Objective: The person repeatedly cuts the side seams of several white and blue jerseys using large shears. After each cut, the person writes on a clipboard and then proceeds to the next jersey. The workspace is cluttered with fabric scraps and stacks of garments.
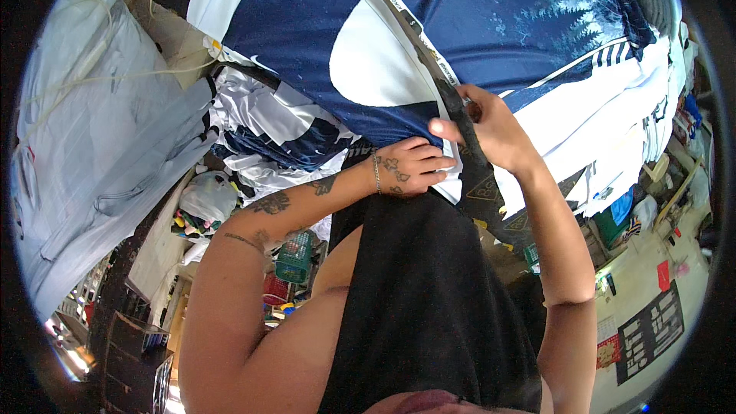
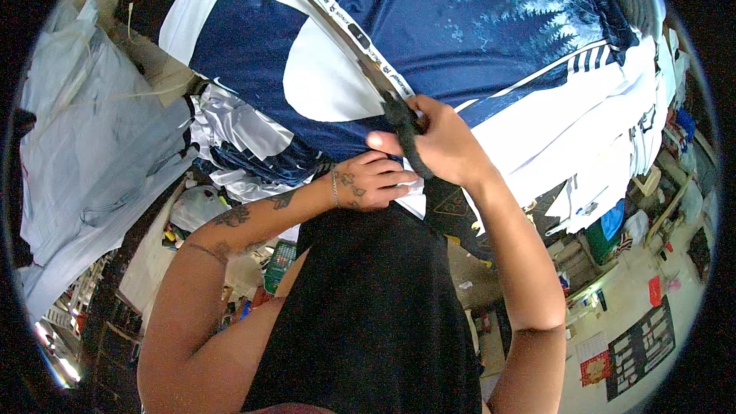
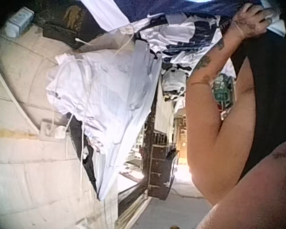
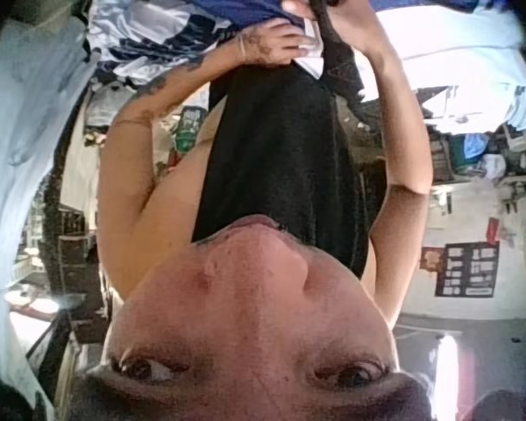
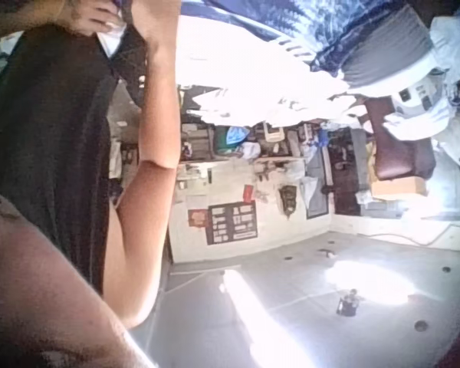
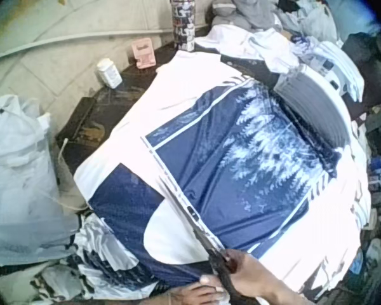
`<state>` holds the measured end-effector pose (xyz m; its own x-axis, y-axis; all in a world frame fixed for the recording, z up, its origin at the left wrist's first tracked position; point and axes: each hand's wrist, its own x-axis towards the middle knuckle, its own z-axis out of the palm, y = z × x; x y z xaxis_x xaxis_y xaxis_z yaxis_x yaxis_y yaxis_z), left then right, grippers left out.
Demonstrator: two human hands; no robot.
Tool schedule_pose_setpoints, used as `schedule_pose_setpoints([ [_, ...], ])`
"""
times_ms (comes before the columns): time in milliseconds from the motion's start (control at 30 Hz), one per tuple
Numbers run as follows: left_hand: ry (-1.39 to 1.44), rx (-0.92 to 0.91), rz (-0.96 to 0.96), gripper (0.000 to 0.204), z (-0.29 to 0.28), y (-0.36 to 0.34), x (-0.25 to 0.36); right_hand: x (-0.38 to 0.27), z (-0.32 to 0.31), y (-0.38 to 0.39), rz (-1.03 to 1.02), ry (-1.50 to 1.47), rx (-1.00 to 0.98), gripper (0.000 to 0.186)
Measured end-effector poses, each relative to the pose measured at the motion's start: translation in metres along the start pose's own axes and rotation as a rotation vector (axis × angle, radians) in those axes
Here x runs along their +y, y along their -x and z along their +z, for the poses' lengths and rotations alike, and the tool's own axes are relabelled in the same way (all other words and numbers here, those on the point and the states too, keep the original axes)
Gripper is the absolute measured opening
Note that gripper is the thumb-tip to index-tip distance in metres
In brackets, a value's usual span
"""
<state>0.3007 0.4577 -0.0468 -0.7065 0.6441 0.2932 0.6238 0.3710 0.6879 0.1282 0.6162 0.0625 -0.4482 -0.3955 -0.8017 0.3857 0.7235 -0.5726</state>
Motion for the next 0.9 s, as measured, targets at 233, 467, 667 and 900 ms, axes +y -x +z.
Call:
schedule_pose_setpoints([
  [233,0.089,0.092,0.087,0.021,0.007,0.004,-0.006,-0.030,0.001,-0.026,0.022,0.012,0.038,0.069],
  [467,0.153,0.069,0.168,0.012,0.014,0.006,-0.011,-0.065,0.001,-0.054,0.022,-0.004,0.045,0.069],
  [667,0.293,0.028,0.215,0.007,0.019,0.008,-0.014,-0.091,-0.003,-0.073,-0.051,0.080,-0.002,0.079],
  [900,0.481,-0.236,0.214,0.009,0.025,-0.007,-0.009,-0.120,-0.008,-0.097,-0.072,0.200,-0.077,0.100],
])
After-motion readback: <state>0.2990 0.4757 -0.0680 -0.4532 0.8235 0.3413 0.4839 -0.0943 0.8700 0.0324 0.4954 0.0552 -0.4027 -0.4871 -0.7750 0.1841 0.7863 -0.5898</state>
